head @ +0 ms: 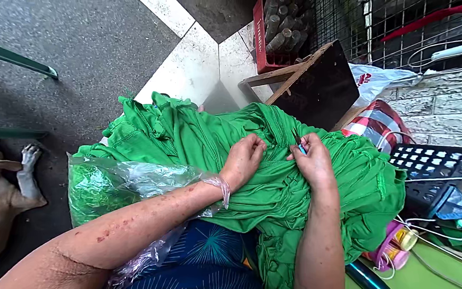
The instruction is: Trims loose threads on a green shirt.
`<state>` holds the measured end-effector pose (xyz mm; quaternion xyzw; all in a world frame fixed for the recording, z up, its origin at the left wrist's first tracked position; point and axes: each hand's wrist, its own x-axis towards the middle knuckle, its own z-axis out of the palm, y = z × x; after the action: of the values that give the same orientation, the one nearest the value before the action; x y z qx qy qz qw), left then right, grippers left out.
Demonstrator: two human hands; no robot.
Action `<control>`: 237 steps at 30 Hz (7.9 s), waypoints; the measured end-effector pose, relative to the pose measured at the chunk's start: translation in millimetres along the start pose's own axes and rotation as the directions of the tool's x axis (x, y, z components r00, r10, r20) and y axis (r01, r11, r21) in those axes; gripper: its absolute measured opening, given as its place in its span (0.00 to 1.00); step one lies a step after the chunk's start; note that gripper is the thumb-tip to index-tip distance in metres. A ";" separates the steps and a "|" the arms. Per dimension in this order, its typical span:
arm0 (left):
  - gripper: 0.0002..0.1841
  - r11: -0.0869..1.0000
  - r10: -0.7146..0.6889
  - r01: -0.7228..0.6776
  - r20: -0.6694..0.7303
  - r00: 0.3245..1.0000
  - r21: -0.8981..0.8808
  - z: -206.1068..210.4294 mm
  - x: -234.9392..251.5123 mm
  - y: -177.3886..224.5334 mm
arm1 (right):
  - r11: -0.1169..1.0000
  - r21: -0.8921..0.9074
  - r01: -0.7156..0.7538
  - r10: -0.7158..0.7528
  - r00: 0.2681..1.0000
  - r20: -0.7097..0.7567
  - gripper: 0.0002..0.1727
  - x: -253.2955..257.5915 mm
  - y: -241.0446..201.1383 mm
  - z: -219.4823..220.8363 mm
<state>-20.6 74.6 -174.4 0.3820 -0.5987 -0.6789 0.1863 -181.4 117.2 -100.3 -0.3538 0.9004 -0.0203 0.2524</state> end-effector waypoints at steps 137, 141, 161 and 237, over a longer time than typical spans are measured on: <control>0.14 0.983 -0.150 0.092 0.401 0.904 0.160 2.6 69.5 -5.5 | 0.937 -0.330 0.118 -0.070 0.986 0.152 0.20 -12.8 -3.2 0.4; 0.12 0.935 -0.249 0.312 0.317 0.915 -0.165 -1.2 67.1 -13.9 | 0.938 -0.320 0.131 -0.081 0.983 0.165 0.20 -15.5 -0.5 -1.3; 0.09 0.938 -0.290 0.326 0.245 0.925 -0.120 6.0 37.5 -0.2 | 0.942 -0.326 -0.079 0.093 0.995 0.026 0.37 -8.6 -20.4 10.6; 0.10 0.923 0.273 -0.317 0.210 0.939 0.217 2.7 10.2 -0.2 | 0.997 0.076 0.028 -0.030 0.999 0.029 0.08 -12.7 13.3 -3.4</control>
<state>-29.1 69.2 -177.6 0.2460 -0.7435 -0.5940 0.1840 -183.4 135.0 -94.6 -0.3572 0.8899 -0.0525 0.2787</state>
